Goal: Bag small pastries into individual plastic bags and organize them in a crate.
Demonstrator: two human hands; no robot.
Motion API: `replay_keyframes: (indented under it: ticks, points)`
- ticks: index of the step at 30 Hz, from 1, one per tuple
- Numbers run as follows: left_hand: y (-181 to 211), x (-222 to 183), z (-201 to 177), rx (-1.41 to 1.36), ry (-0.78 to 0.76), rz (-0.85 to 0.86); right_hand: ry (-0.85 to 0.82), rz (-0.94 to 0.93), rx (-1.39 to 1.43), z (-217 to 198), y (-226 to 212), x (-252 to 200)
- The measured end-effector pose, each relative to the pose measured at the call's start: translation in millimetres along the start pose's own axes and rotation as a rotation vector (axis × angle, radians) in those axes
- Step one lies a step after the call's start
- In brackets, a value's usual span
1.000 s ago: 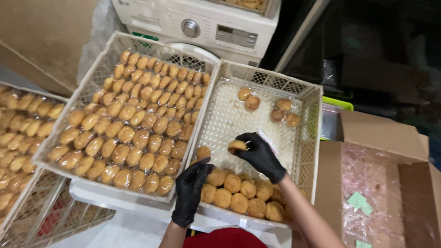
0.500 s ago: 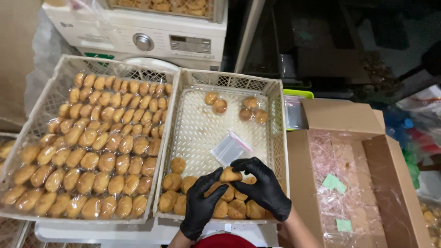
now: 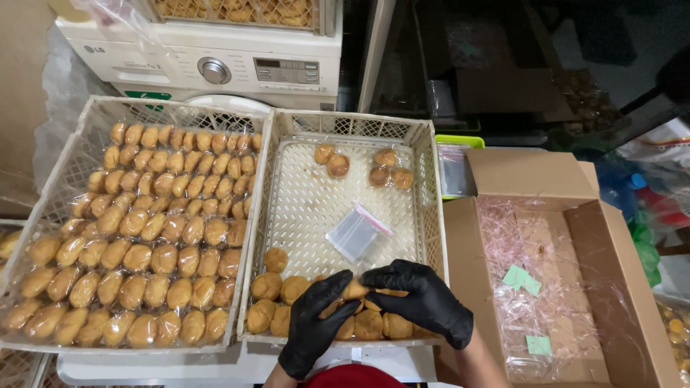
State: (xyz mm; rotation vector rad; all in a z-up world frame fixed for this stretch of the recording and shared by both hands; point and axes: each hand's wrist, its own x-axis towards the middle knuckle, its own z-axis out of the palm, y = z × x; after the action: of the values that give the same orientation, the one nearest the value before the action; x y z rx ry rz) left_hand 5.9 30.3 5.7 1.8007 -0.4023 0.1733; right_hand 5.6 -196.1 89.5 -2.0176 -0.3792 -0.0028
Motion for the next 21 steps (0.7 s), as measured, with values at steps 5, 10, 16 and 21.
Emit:
replay_keyframes:
  ticks: [5, 10, 16, 21]
  points:
    - [12, 2, -4, 0.022, -0.043, 0.165, -0.141, -0.029, -0.048, -10, 1, 2]
    - [25, 6, -2, 0.041, -0.063, 0.346, -0.273, -0.078, -0.192, 3, 18, -1]
    - [27, 4, 4, -0.190, -0.156, -0.175, -0.282, -0.031, -0.191, 15, 27, -6]
    - [24, 8, 16, -0.541, -0.157, -0.683, 0.171, -0.072, -0.347, 21, 17, 0]
